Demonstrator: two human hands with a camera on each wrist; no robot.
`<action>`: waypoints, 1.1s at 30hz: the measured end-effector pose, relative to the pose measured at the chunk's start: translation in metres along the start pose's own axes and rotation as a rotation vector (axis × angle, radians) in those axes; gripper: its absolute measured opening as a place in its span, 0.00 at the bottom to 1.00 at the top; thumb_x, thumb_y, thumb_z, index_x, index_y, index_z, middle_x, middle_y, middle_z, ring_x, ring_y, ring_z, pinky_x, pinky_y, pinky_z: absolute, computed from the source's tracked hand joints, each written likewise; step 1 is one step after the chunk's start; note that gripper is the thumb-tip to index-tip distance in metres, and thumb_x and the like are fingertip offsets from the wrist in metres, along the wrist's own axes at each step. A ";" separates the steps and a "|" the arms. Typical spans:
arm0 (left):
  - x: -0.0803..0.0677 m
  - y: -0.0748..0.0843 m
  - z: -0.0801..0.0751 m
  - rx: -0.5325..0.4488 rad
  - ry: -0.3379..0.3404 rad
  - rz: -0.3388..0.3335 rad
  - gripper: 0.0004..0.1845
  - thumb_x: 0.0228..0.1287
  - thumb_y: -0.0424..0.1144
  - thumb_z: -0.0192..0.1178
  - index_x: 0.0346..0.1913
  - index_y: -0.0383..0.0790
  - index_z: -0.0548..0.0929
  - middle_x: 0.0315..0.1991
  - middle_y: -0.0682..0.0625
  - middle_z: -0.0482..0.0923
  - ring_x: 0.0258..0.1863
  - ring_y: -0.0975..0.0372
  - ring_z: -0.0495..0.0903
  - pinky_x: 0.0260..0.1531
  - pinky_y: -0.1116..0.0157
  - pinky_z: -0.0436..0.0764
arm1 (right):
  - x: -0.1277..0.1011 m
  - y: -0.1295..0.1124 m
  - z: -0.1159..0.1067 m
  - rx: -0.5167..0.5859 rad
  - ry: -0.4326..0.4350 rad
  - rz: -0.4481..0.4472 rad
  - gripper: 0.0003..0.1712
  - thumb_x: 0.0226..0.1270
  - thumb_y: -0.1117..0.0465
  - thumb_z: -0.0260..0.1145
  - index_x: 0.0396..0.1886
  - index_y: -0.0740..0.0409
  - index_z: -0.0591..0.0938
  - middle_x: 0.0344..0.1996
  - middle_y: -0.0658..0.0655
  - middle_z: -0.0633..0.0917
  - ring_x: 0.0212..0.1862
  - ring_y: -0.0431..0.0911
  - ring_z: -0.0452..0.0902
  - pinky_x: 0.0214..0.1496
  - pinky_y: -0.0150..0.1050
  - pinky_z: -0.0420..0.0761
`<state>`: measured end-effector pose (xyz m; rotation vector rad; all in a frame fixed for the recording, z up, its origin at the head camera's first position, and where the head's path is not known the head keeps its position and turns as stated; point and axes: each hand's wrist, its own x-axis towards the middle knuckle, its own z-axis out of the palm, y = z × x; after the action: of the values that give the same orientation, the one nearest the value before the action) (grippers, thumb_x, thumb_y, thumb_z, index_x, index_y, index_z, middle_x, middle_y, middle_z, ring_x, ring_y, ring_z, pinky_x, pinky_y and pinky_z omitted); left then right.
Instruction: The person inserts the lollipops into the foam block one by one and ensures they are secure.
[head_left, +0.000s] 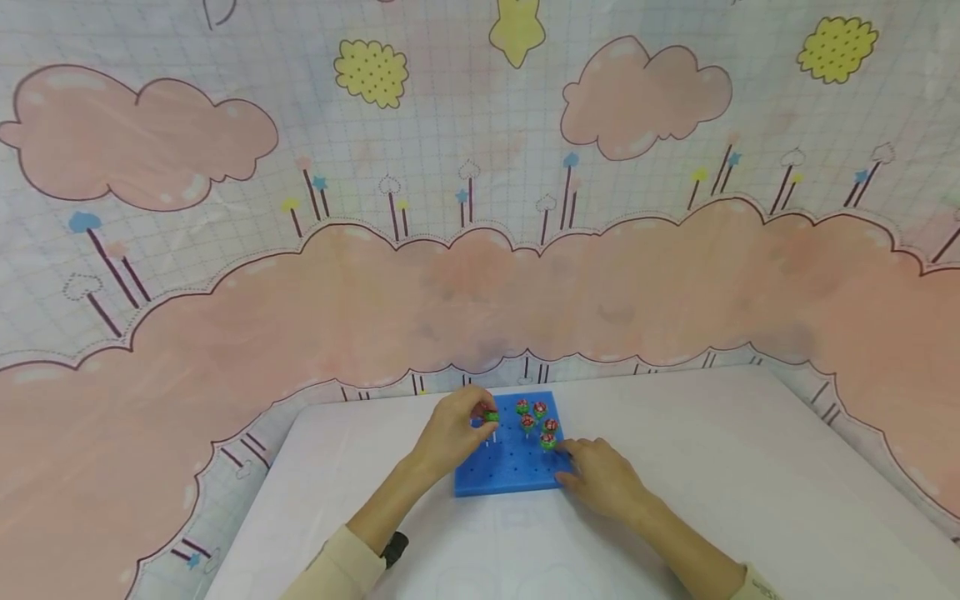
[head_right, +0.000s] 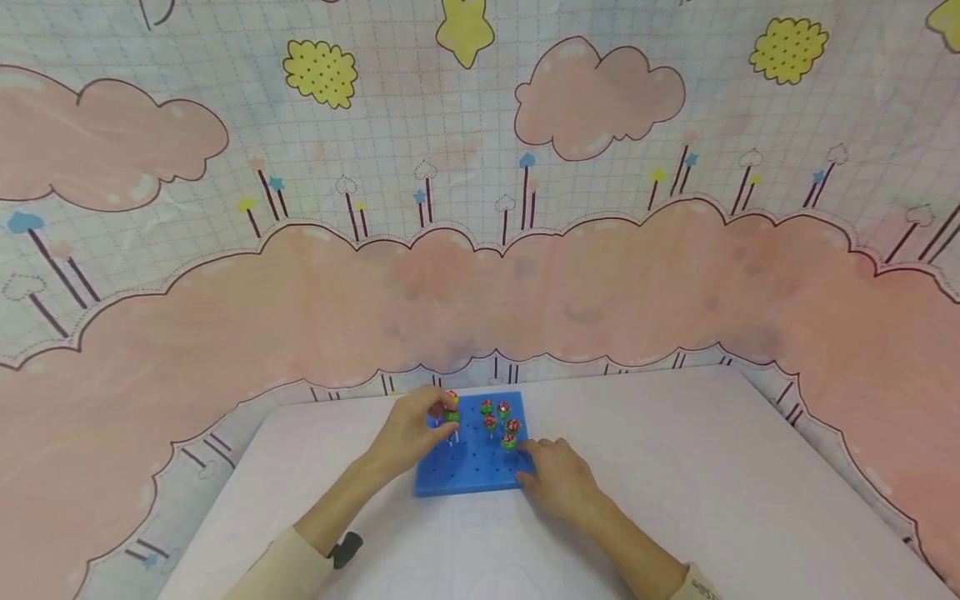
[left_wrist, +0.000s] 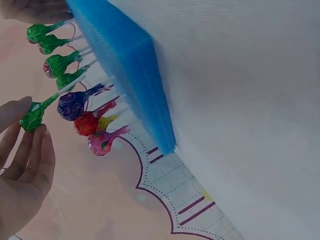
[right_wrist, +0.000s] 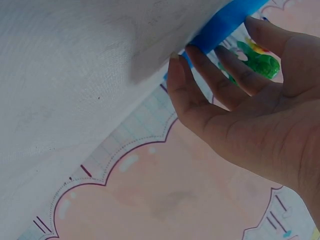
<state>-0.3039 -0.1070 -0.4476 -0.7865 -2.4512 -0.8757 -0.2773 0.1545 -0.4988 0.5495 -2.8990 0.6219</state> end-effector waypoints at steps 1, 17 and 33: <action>0.000 -0.001 0.001 -0.006 -0.006 -0.002 0.13 0.61 0.31 0.76 0.45 0.41 0.83 0.40 0.51 0.82 0.39 0.60 0.82 0.44 0.62 0.88 | 0.000 0.000 0.000 0.001 0.001 -0.001 0.22 0.66 0.54 0.77 0.57 0.55 0.87 0.49 0.57 0.89 0.51 0.54 0.83 0.55 0.53 0.85; 0.002 -0.009 0.014 -0.008 -0.066 -0.013 0.13 0.63 0.31 0.74 0.46 0.43 0.83 0.42 0.53 0.82 0.40 0.61 0.82 0.45 0.64 0.88 | 0.000 0.000 -0.001 -0.003 0.010 0.003 0.22 0.67 0.54 0.77 0.57 0.55 0.87 0.48 0.56 0.89 0.48 0.51 0.83 0.52 0.51 0.86; 0.004 -0.013 0.021 0.083 -0.044 0.010 0.13 0.60 0.32 0.77 0.43 0.46 0.83 0.40 0.55 0.82 0.38 0.64 0.79 0.44 0.65 0.85 | -0.001 0.000 -0.001 0.002 0.009 -0.018 0.21 0.66 0.54 0.77 0.56 0.56 0.87 0.50 0.57 0.89 0.51 0.55 0.84 0.55 0.53 0.86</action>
<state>-0.3185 -0.0996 -0.4661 -0.7960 -2.5016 -0.7557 -0.2759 0.1556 -0.4978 0.5715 -2.8821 0.6229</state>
